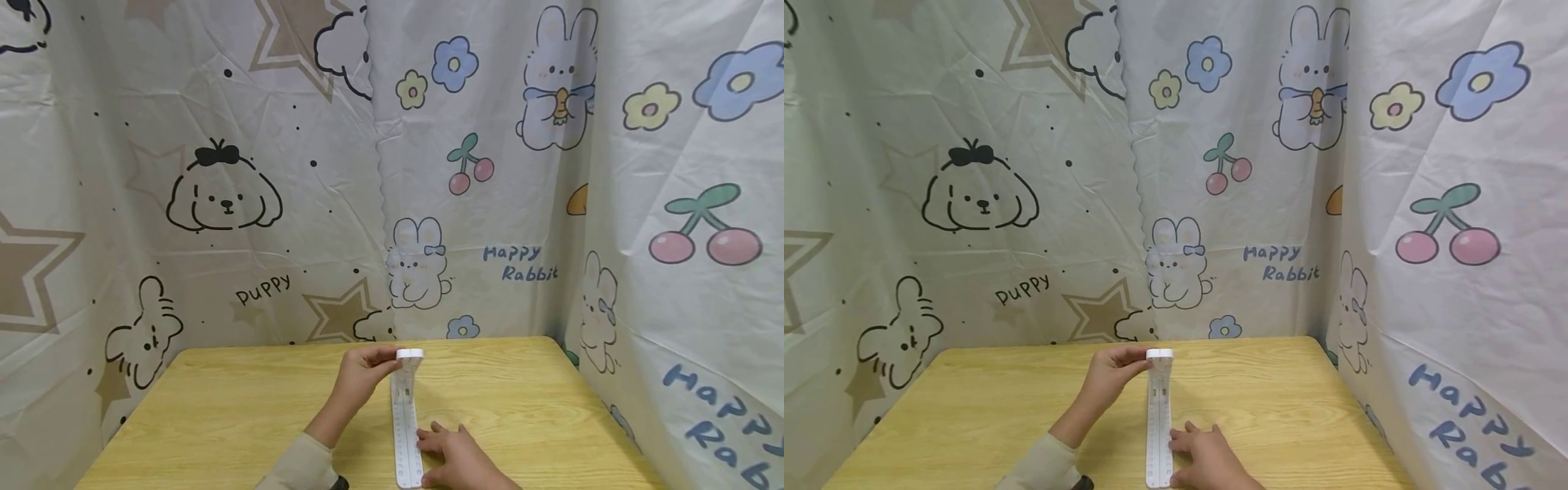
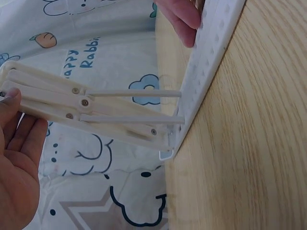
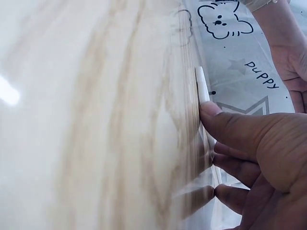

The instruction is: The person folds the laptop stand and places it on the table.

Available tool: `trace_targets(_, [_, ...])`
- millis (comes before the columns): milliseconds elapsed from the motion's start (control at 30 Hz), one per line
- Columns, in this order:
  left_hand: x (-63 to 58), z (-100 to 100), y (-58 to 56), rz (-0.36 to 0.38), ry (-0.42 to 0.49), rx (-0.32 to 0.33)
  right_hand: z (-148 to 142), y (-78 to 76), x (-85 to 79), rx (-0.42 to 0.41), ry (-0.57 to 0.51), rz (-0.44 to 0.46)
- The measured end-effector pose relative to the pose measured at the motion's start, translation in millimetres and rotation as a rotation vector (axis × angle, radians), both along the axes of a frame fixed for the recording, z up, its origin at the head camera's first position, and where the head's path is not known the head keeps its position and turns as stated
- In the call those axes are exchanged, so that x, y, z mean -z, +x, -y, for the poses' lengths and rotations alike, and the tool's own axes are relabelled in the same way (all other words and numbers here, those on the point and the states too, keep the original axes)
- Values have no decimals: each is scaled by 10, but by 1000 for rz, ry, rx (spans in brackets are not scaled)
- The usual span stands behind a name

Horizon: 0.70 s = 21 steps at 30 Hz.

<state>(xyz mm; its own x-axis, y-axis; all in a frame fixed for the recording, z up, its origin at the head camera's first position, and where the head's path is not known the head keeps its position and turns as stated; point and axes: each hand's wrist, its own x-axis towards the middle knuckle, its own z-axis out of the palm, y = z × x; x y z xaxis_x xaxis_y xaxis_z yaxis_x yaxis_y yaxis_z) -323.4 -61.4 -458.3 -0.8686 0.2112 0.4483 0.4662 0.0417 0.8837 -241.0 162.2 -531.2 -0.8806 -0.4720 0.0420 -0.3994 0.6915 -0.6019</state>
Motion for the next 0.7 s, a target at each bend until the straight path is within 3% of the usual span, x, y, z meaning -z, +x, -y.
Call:
trace_targets(300, [-31, 56, 25, 26, 12, -6, 85, 35, -13, 30, -11, -22])
trace_targets(700, [-21, 51, 34, 25, -13, 16, 53, 33, -103, -11, 13, 15])
